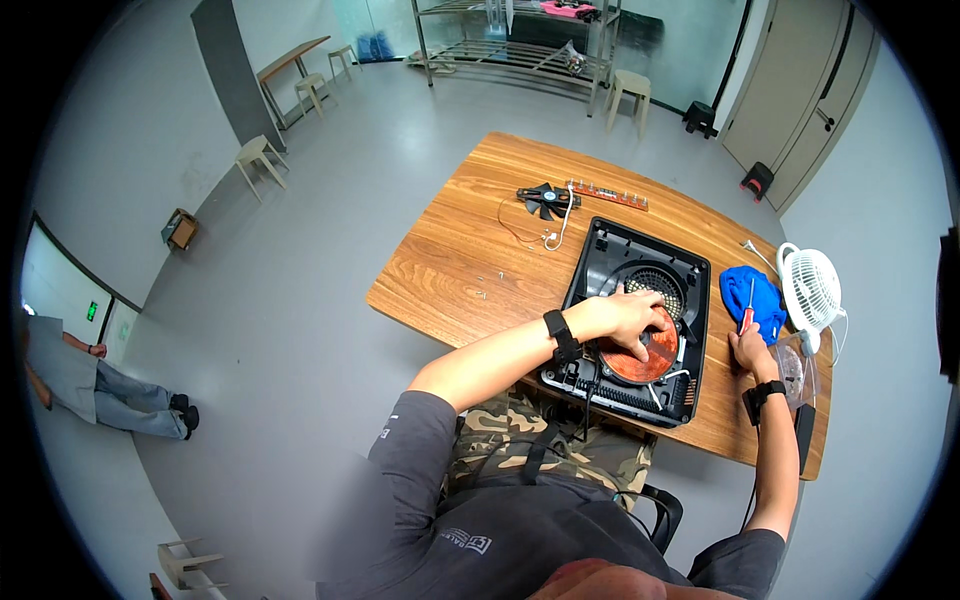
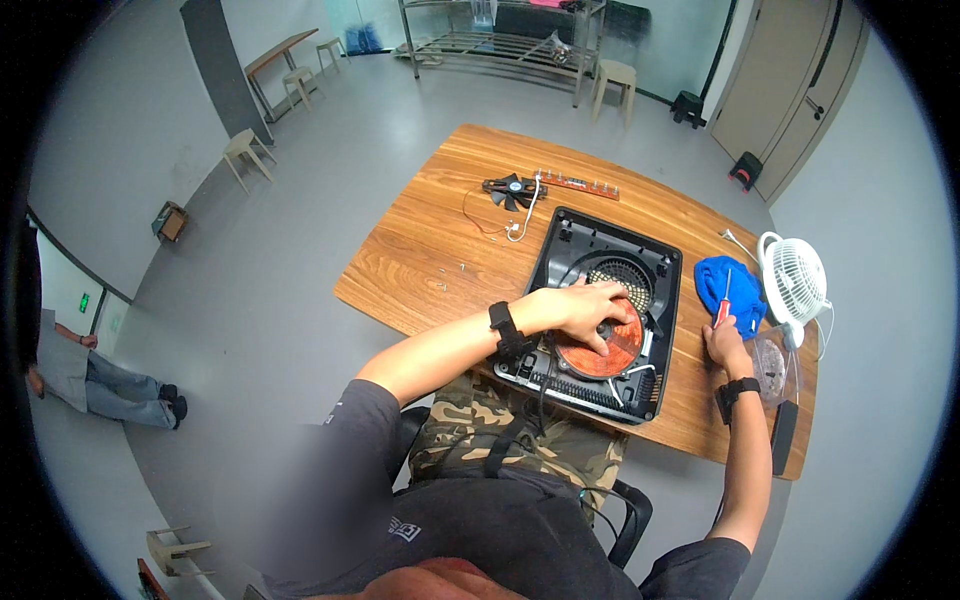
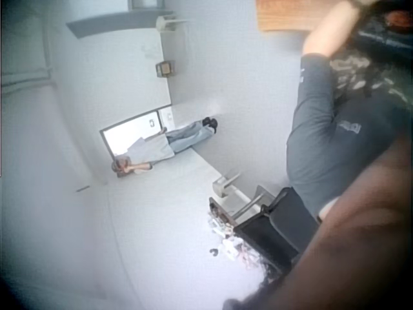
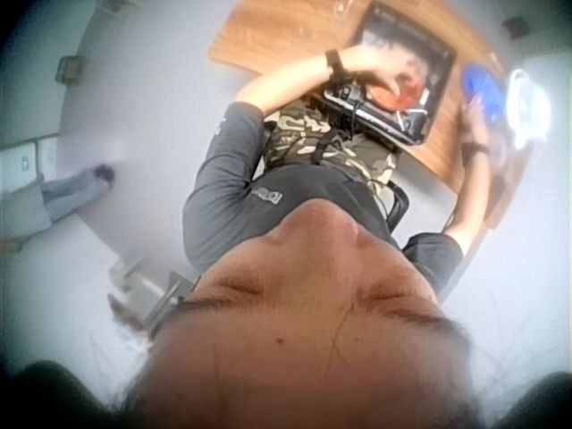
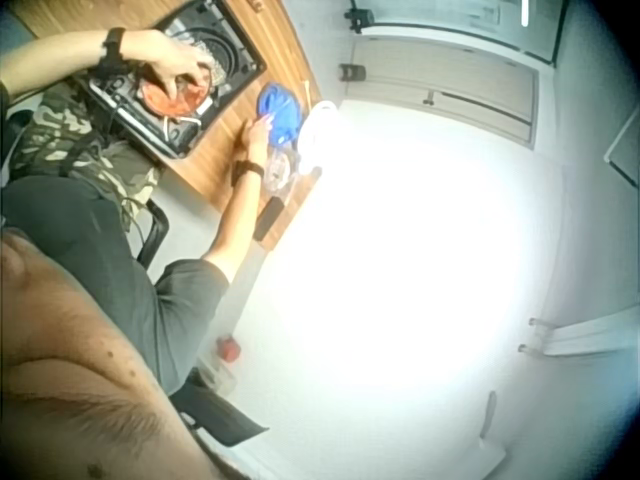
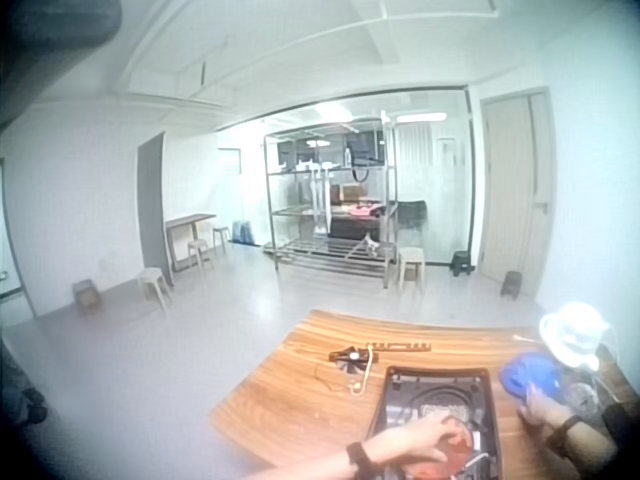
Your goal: The person uses a screwdriver to remove screws from a disassembled electronic device on a wooden table, then handles internal components and wires. The person continues to manipulate the device's internal parts and wires throughout the clip.
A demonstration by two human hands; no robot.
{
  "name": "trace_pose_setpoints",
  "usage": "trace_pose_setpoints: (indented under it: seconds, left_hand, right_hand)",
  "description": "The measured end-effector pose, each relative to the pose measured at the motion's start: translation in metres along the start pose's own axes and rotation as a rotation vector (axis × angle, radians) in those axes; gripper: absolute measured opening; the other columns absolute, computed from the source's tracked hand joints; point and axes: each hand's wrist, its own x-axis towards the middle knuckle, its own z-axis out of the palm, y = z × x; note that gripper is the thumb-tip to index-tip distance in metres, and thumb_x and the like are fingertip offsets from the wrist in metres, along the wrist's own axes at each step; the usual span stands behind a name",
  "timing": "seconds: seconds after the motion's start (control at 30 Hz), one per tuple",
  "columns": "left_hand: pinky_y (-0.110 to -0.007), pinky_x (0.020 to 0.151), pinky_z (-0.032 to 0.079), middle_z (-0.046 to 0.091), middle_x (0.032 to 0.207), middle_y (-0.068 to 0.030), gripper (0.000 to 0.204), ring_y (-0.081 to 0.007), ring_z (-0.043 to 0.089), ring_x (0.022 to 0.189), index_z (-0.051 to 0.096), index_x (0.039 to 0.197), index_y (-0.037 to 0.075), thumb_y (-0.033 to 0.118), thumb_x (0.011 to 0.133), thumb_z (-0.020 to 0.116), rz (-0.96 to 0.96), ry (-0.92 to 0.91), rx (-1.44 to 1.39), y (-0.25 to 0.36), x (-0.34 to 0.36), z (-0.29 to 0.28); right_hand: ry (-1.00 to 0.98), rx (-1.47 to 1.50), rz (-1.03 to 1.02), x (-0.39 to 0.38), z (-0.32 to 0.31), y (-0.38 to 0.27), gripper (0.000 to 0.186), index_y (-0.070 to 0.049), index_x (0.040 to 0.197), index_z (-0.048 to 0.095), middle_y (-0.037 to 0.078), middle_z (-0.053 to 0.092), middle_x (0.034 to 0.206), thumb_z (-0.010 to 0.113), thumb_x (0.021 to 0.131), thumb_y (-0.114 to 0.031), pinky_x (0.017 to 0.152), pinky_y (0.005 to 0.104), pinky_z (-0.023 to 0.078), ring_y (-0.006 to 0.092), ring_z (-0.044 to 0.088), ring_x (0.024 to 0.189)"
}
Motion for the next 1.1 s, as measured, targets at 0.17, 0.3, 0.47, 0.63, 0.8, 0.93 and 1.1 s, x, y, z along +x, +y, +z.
trace_pose_setpoints:
  seconds: [0.17, 0.3, 0.47, 0.63, 0.8, 0.93, 1.1]
  left_hand:
    - [-0.071, 0.106, 0.039, 0.040, 0.151, -0.0133, 0.081, -0.0354, 0.036, 0.145, 0.060, 0.141, 0.020, 0.048, 0.071, 0.088, -0.007, 0.004, 0.021, -0.001, 0.000, 0.002]
    - [-0.071, 0.106, 0.039, 0.040, 0.152, -0.0131, 0.080, -0.0355, 0.036, 0.145, 0.061, 0.141, 0.019, 0.048, 0.071, 0.088, -0.005, 0.010, -0.002, -0.001, -0.001, 0.001]
    - [-0.072, 0.106, 0.038, 0.040, 0.152, -0.0130, 0.080, -0.0350, 0.035, 0.145, 0.061, 0.141, 0.019, 0.048, 0.071, 0.088, 0.009, 0.010, -0.009, -0.001, -0.002, 0.000]
    - [-0.072, 0.106, 0.038, 0.040, 0.152, -0.0132, 0.079, -0.0344, 0.035, 0.146, 0.061, 0.140, 0.019, 0.048, 0.071, 0.088, 0.009, 0.019, -0.011, -0.003, -0.003, 0.003]
    - [-0.070, 0.107, 0.038, 0.040, 0.152, -0.0133, 0.079, -0.0346, 0.035, 0.146, 0.062, 0.140, 0.020, 0.048, 0.071, 0.088, 0.019, 0.030, -0.008, -0.004, 0.000, 0.005]
    - [-0.067, 0.106, 0.039, 0.040, 0.152, -0.0133, 0.079, -0.0345, 0.036, 0.145, 0.062, 0.140, 0.021, 0.048, 0.070, 0.088, 0.009, 0.028, 0.006, -0.004, 0.000, 0.005]
    - [-0.068, 0.105, 0.039, 0.041, 0.152, -0.0130, 0.080, -0.0341, 0.037, 0.144, 0.062, 0.140, 0.021, 0.048, 0.070, 0.088, 0.017, 0.031, -0.002, -0.006, 0.002, 0.006]
  right_hand:
    - [-0.008, 0.002, 0.003, -0.004, -0.004, -0.007, 0.062, 0.011, 0.126, 0.038, 0.042, 0.062, 0.116, 0.060, 0.100, -0.041, 0.097, 0.0532, 0.051, 0.0540, 0.062, 0.112]
    - [0.003, 0.011, 0.012, -0.004, -0.003, -0.006, 0.063, 0.011, 0.126, 0.037, 0.042, 0.062, 0.115, 0.060, 0.100, -0.041, 0.097, 0.0533, 0.051, 0.0542, 0.061, 0.112]
    - [0.012, 0.024, -0.024, -0.002, -0.001, -0.001, 0.062, 0.011, 0.125, 0.037, 0.043, 0.061, 0.115, 0.060, 0.100, -0.041, 0.096, 0.0536, 0.051, 0.0545, 0.062, 0.111]
    - [0.027, 0.014, -0.031, 0.000, 0.002, -0.004, 0.061, 0.011, 0.122, 0.037, 0.043, 0.062, 0.113, 0.060, 0.100, -0.041, 0.095, 0.0543, 0.051, 0.0552, 0.062, 0.110]
    - [0.026, -0.017, -0.040, 0.005, 0.006, 0.006, 0.061, 0.010, 0.123, 0.037, 0.043, 0.063, 0.111, 0.060, 0.099, -0.041, 0.095, 0.0542, 0.052, 0.0554, 0.062, 0.109]
    - [0.030, 0.006, -0.044, 0.005, 0.007, 0.008, 0.060, 0.010, 0.123, 0.037, 0.043, 0.063, 0.112, 0.060, 0.099, -0.041, 0.095, 0.0541, 0.052, 0.0550, 0.062, 0.109]
    - [-0.001, -0.003, -0.006, 0.007, 0.004, 0.002, 0.062, 0.011, 0.125, 0.037, 0.043, 0.062, 0.114, 0.061, 0.099, -0.040, 0.096, 0.0541, 0.051, 0.0549, 0.061, 0.111]
